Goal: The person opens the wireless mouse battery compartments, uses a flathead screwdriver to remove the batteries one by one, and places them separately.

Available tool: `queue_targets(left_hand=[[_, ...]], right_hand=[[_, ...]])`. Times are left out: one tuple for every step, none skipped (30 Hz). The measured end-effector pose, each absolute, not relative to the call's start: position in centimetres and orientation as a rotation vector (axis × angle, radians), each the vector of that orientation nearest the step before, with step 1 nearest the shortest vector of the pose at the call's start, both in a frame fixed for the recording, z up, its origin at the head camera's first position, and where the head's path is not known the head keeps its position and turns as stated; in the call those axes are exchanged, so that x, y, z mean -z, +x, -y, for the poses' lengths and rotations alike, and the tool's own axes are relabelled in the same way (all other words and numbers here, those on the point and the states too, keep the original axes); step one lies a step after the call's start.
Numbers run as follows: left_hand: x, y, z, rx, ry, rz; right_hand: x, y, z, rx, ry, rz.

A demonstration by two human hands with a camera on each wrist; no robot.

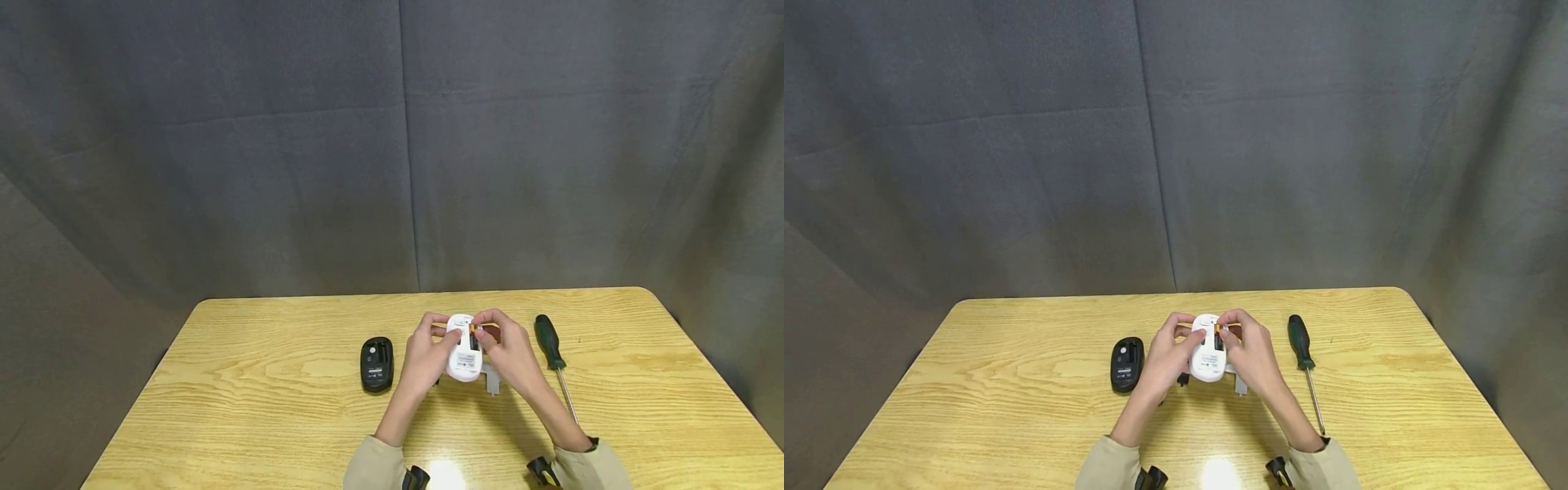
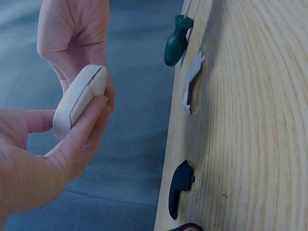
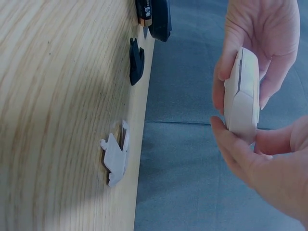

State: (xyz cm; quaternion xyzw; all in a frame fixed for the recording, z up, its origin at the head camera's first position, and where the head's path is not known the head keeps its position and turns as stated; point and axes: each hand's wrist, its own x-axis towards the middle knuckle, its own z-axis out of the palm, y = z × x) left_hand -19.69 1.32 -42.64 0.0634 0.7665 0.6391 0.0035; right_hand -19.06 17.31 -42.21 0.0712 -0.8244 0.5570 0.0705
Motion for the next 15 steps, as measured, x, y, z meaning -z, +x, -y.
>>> queue_targets(left_hand=[[42.64,-19.70,-1.33,-2.001,0.205,-2.408],[42.64,-19.72,-1.33,-1.999,0.200,-2.406],[42.64,-19.72,-1.34,-2.000,0.196,-2.401],[42.66,-19.73,-1.34,-1.999,0.190,-2.397],[42.69,-19.75,-1.35,-2.000,0.185,-2.394],[42.71,-19.76,-1.35,-2.001,0.180,-2.395],[42.72,-19.77,-1.34,-2.004,0.172,-2.394],[42.73,-19.78,-1.34,-2.008,0.160,-2.390],[42.75,-19.79,-1.34,-2.013,0.156,-2.393],[42.79,-19.79,-1.33,-2.015,0.152,-2.398],[42.81,-19.78,-1.33,-2.022,0.144,-2.397],[42.82,-19.77,-1.33,-2.029,0.140,-2.394],[42.83,-19.75,-1.31,-2.037,0.132,-2.385],[42.85,-19.74,-1.30,-2.046,0.126,-2.373],[42.85,-19.72,-1.30,-2.055,0.118,-2.362]], right_hand=[[42.19,-19.01,-17.32,-1.680,0.214,2.480],[42.19,-18.99,-17.33,-1.684,0.212,2.480],[42.17,-18.97,-17.33,-1.690,0.208,2.478],[42.17,-18.93,-17.31,-1.694,0.205,2.475],[42.16,-18.90,-17.28,-1.700,0.203,2.468],[42.19,-18.87,-17.23,-1.703,0.203,2.459],[42.21,-18.86,-17.18,-1.701,0.207,2.449],[42.25,-18.88,-17.10,-1.695,0.211,2.440],[42.30,-18.88,-17.03,-1.687,0.217,2.433],[42.34,-18.88,-16.95,-1.673,0.224,2.427],[42.39,-18.89,-16.88,-1.660,0.230,2.422],[42.43,-18.91,-16.82,-1.639,0.237,2.419],[42.46,-18.93,-16.77,-1.619,0.240,2.420],[42.47,-18.94,-16.73,-1.607,0.240,2.420],[42.48,-18.96,-16.71,-1.597,0.240,2.418]])
